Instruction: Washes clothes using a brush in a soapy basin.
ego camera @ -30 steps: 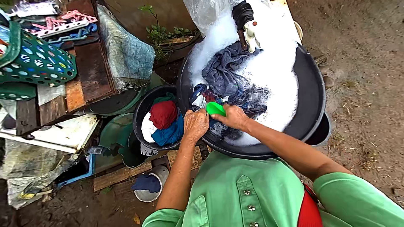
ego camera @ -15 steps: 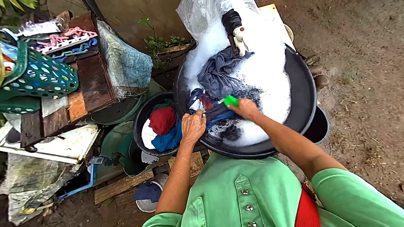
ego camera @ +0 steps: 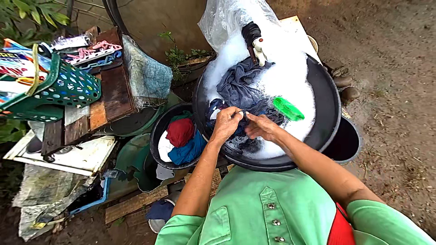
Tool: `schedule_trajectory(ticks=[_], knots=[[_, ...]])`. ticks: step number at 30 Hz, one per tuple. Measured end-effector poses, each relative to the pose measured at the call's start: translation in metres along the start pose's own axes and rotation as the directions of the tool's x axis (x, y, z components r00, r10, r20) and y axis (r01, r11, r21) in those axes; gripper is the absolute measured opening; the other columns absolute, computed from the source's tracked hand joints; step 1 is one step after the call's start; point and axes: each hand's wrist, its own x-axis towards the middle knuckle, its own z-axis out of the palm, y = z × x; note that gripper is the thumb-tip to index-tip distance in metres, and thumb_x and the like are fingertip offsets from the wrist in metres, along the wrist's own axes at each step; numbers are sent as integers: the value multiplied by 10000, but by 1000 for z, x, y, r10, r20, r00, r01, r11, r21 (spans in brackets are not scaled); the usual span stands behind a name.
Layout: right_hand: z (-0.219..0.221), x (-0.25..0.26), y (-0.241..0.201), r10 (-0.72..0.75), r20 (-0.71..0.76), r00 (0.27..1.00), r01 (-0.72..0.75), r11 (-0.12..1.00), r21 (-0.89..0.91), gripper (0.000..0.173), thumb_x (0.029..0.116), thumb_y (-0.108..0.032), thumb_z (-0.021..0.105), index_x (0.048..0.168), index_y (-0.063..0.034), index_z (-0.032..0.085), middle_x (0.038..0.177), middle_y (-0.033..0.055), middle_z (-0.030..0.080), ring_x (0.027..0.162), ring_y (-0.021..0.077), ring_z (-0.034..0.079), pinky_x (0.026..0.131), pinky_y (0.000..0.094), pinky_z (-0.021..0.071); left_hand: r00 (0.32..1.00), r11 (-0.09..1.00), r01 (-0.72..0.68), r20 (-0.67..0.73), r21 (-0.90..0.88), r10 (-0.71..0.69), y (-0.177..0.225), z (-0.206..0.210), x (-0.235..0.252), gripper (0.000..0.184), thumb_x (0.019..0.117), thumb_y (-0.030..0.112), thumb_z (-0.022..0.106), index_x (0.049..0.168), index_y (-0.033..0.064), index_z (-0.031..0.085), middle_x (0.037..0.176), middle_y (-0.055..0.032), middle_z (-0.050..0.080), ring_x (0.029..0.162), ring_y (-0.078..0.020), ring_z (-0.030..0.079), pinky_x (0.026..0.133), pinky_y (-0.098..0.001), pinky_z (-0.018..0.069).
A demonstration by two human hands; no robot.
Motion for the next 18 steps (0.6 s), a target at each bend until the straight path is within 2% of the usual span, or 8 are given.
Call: schedule_trajectory(ticks=[2, 4, 7, 9, 12, 14, 16, 18], knots=[[12, 7, -1, 35, 15, 999, -38, 947, 320, 290, 1113, -282, 466, 1026, -24, 565, 694, 50, 623, 564, 153, 638, 562, 304, 578, 1000, 997, -22, -14, -76, 21, 11, -5, 1, 165, 1040, 109, 561, 1026, -3, 681, 637, -41, 524, 443, -73, 386, 435, -220, 363], [11, 4, -9, -47, -41, 998, 60, 906, 419, 115, 1073, -97, 484, 982, -60, 544, 697, 27, 597, 542, 140, 607, 547, 307, 580, 997, 994, -42, -67, -96, 36, 21, -17, 6, 162, 1034, 104, 563, 1035, -9, 679, 634, -22, 524, 439, -47, 376, 427, -202, 351], [-14, -17, -26, -290, -99, 952, 305, 861, 408, 198, 1014, -6, 498, 870, -119, 575, 728, -35, 597, 588, 87, 580, 617, 300, 580, 971, 994, -94, -225, -49, 81, 31, -45, 17, 187, 1016, 103, 568, 1072, -35, 682, 761, -2, 606, 559, -19, 460, 548, -221, 429], [-46, -31, -42, -457, -183, 870, 488, 752, 442, 282, 960, 23, 493, 777, -144, 627, 732, -45, 679, 661, 77, 650, 672, 308, 597, 933, 992, -120, -346, -33, 101, 37, -72, 19, 209, 1023, 111, 558, 1105, -47, 667, 805, -9, 622, 594, -21, 494, 585, -227, 460], [-103, -63, -53, -678, -283, 678, 726, 560, 398, 273, 927, -26, 550, 778, -201, 698, 802, -63, 733, 776, 70, 698, 763, 313, 610, 847, 982, -182, -514, -43, 135, 37, -115, 21, 160, 1028, 95, 540, 1071, -22, 641, 808, 51, 619, 633, 19, 564, 624, -180, 518], [-132, -84, -51, -724, -333, 604, 792, 498, 355, 277, 969, -53, 530, 822, -216, 698, 859, -78, 735, 836, 58, 701, 822, 300, 603, 810, 982, -188, -569, -23, 142, 33, -136, 21, 157, 1037, 88, 512, 1081, -22, 614, 849, 50, 614, 706, 28, 599, 696, -180, 535], [-152, -94, -44, -699, -372, 611, 791, 548, 271, 283, 1009, -52, 471, 883, -198, 679, 878, -72, 734, 841, 59, 712, 818, 298, 614, 800, 989, -142, -593, -35, 94, 27, -144, 21, 140, 1057, 96, 484, 1079, 1, 585, 847, 58, 581, 714, 45, 588, 703, -158, 521], [-158, -93, -36, -624, -471, 624, 682, 729, -61, 165, 986, -25, 517, 950, -152, 615, 834, -74, 685, 726, 38, 681, 708, 278, 619, 839, 994, -69, -544, -87, 11, 23, -136, 20, 192, 1074, 117, 460, 1136, -27, 571, 895, -2, 595, 722, -5, 615, 716, -215, 557]])
